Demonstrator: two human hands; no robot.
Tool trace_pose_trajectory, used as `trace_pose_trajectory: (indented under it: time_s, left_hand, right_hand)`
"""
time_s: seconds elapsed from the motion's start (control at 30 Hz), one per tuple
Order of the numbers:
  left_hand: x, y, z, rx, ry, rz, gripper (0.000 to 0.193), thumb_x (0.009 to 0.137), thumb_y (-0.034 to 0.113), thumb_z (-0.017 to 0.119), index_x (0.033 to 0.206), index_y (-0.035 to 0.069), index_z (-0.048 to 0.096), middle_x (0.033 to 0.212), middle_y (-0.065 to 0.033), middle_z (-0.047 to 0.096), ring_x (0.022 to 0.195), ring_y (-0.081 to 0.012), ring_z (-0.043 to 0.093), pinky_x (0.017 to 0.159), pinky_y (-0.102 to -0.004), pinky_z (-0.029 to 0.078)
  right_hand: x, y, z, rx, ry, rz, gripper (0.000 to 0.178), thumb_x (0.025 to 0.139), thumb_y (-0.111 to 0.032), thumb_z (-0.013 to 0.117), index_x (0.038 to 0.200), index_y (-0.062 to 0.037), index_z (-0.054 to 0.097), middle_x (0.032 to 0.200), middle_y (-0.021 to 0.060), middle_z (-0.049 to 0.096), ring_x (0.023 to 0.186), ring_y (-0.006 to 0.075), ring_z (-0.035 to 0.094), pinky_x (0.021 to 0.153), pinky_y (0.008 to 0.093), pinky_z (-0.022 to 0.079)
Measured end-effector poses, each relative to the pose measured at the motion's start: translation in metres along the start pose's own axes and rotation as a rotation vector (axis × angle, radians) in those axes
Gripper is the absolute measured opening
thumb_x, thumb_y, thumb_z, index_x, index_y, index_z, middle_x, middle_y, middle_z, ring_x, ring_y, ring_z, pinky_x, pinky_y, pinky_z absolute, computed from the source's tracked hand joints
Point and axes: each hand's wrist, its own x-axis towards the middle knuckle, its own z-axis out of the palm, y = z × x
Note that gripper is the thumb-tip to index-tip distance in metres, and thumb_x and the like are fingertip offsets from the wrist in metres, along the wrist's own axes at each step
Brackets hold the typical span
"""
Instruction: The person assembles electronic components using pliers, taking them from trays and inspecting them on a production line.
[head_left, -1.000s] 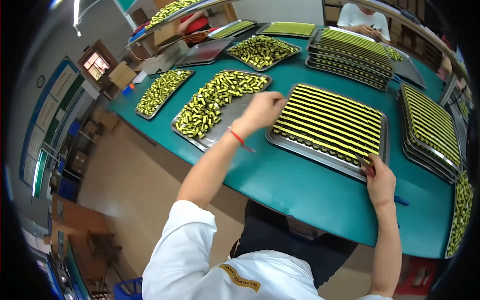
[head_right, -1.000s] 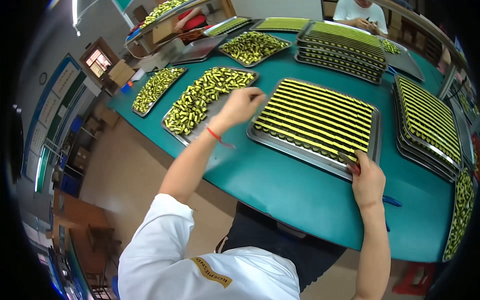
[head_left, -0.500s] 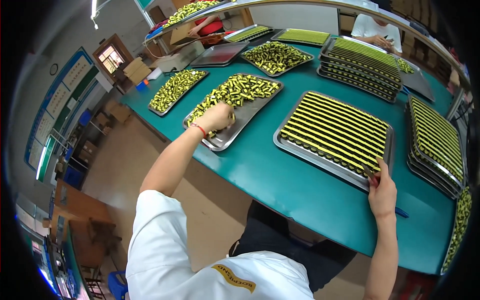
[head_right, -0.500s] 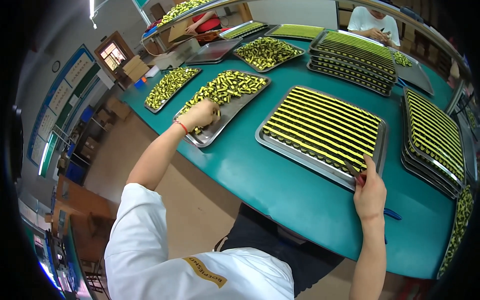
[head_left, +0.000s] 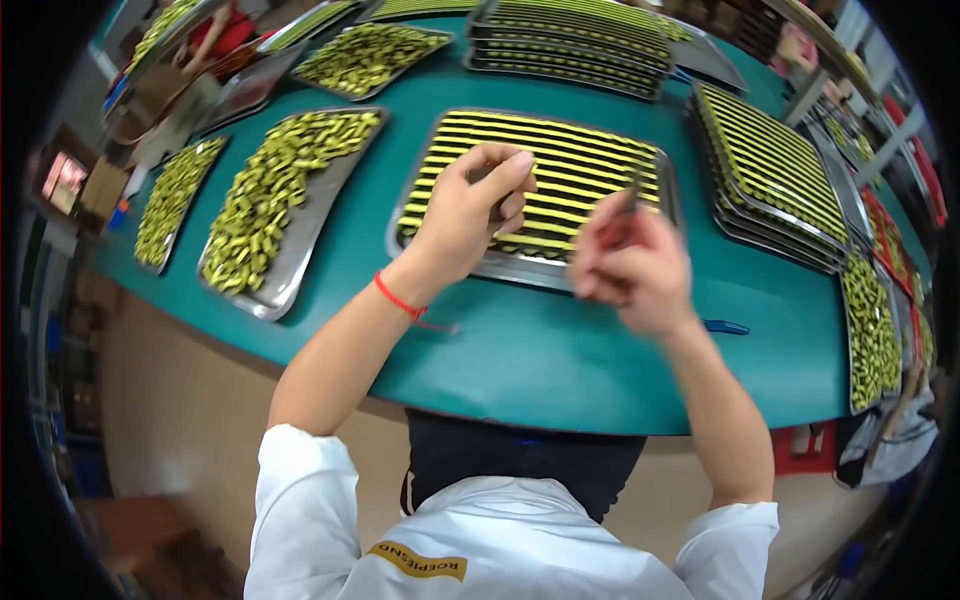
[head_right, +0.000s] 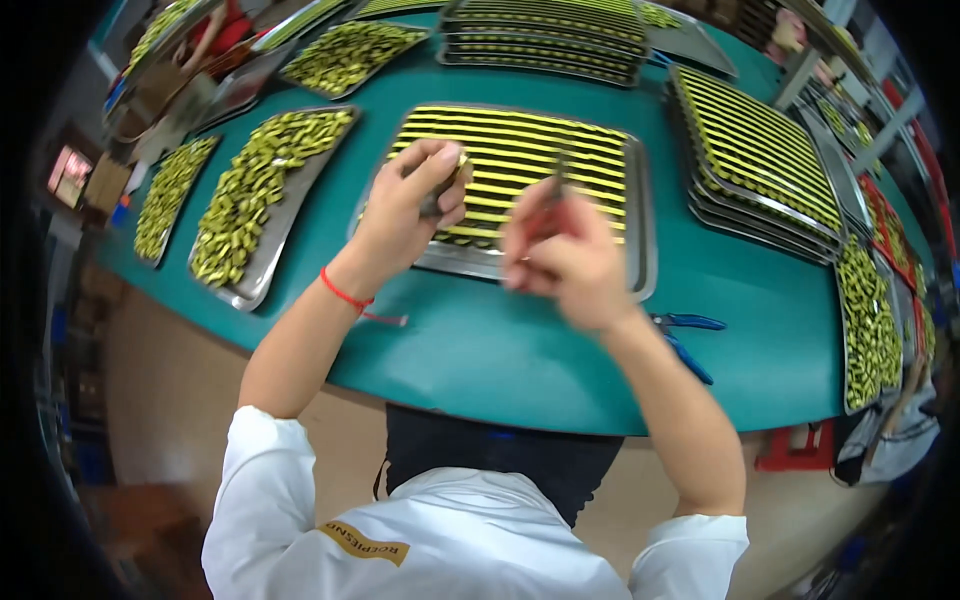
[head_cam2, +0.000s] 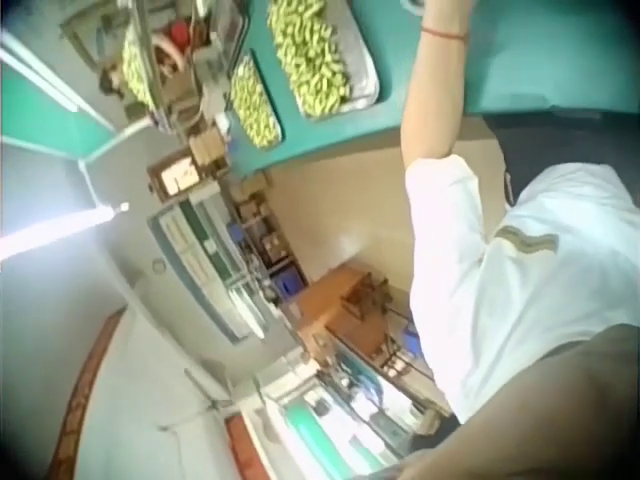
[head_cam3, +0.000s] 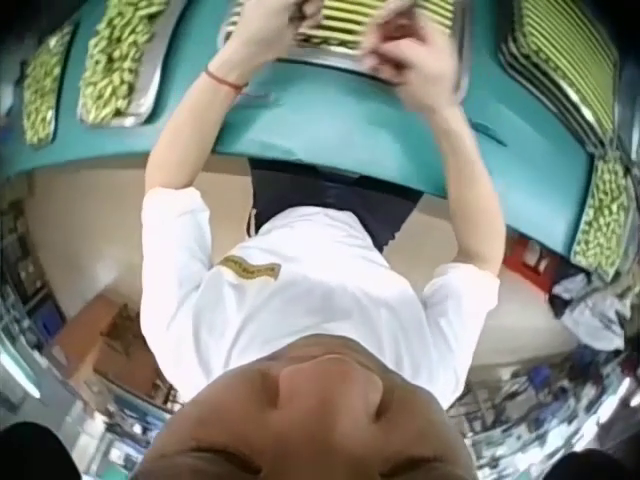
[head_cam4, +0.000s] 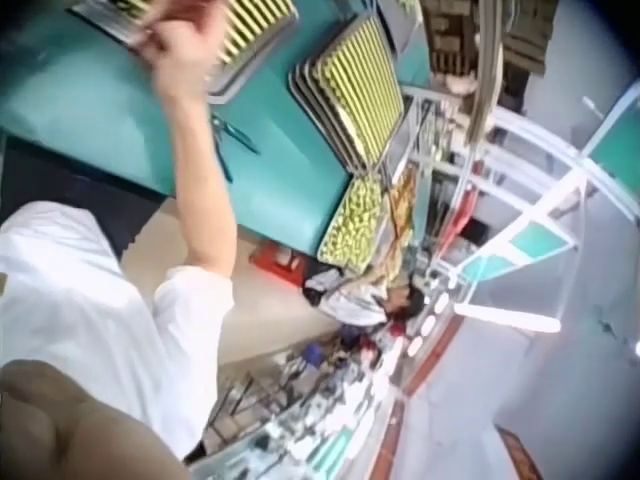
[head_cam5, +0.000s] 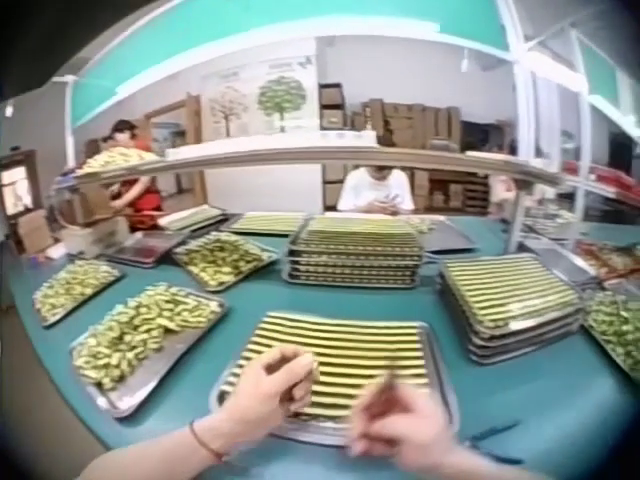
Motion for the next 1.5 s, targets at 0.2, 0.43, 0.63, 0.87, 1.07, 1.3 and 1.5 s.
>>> trace_pose_trajectory:
  time_s: [0.2, 0.43, 0.63, 0.87, 1.07, 1.3, 1.5]
  left_hand:
    - [-0.017, -0.028, -0.006, 0.060, -0.039, -0.163, 0.026, 0.095, 0.018, 0.066, 0.113, 0.001, 0.058, 0.072, 0.0004, 0.050, 0.057, -0.0060, 0.037, 0.052, -0.0237, 0.032]
    - [-0.031, -0.021, -0.003, 0.337, -0.155, -0.094, 0.038, 0.093, 0.011, 0.068, 0.128, -0.002, 0.057, 0.099, -0.0035, 0.063, 0.079, -0.0054, 0.058, 0.069, -0.0208, 0.046]
    - [-0.029, -0.022, -0.010, 0.523, -0.175, 0.053, 0.039, 0.089, 0.005, 0.070, 0.125, -0.004, 0.060, 0.114, -0.0083, 0.064, 0.096, -0.0103, 0.058, 0.078, -0.0208, 0.047]
    - [-0.030, -0.031, -0.007, 0.793, -0.162, 0.512, 0.037, 0.076, -0.005, 0.073, 0.113, -0.005, 0.065, 0.081, -0.0086, 0.063, 0.064, -0.0121, 0.054, 0.049, -0.0220, 0.039]
    - [-0.030, -0.033, -0.007, 0.859, -0.152, 0.610, 0.040, 0.072, -0.009, 0.071, 0.111, -0.004, 0.066, 0.079, -0.0074, 0.062, 0.062, -0.0120, 0.054, 0.047, -0.0224, 0.039]
    - [-0.035, -0.034, -0.007, 0.866, -0.180, 0.607, 0.043, 0.071, -0.011, 0.068, 0.112, -0.004, 0.065, 0.083, -0.0084, 0.064, 0.064, -0.0127, 0.056, 0.048, -0.0227, 0.041]
    - [-0.032, -0.033, -0.008, 0.873, -0.239, 0.661, 0.043, 0.071, -0.013, 0.067, 0.113, -0.005, 0.064, 0.084, -0.0108, 0.065, 0.068, -0.0157, 0.059, 0.050, -0.0239, 0.044]
  right_hand:
    - [-0.023, 0.057, 0.015, 0.260, -0.227, 0.353, 0.031, 0.077, 0.003, 0.045, 0.108, -0.0015, 0.049, 0.087, 0.0161, 0.063, 0.068, 0.0179, 0.062, 0.047, 0.0237, 0.035]
    - [-0.018, 0.050, 0.008, 0.496, -0.281, 0.517, 0.036, 0.080, 0.006, 0.044, 0.115, 0.0009, 0.042, 0.094, 0.0226, 0.062, 0.086, 0.0335, 0.069, 0.056, 0.0344, 0.059]
    - [-0.022, 0.040, 0.002, 0.611, -0.267, 0.560, 0.037, 0.076, 0.015, 0.041, 0.111, 0.0032, 0.041, 0.095, 0.0307, 0.061, 0.088, 0.0464, 0.068, 0.052, 0.0400, 0.061]
    - [-0.022, 0.033, 0.003, 0.587, -0.334, 0.612, 0.035, 0.075, 0.015, 0.040, 0.108, 0.0045, 0.043, 0.093, 0.0307, 0.062, 0.087, 0.0445, 0.069, 0.053, 0.0379, 0.061]
    - [-0.022, 0.031, 0.004, 0.545, -0.372, 0.611, 0.035, 0.075, 0.013, 0.039, 0.108, 0.0052, 0.044, 0.094, 0.0299, 0.063, 0.086, 0.0422, 0.070, 0.054, 0.0363, 0.061]
    - [-0.025, 0.034, 0.007, 0.559, -0.297, 0.622, 0.032, 0.074, 0.013, 0.039, 0.104, 0.0042, 0.046, 0.090, 0.0277, 0.064, 0.079, 0.0381, 0.071, 0.049, 0.0334, 0.056]
    - [-0.027, 0.032, 0.007, 0.389, -0.266, 0.639, 0.027, 0.074, 0.007, 0.040, 0.098, -0.0003, 0.050, 0.075, 0.0144, 0.061, 0.058, 0.0171, 0.060, 0.040, 0.0242, 0.035]
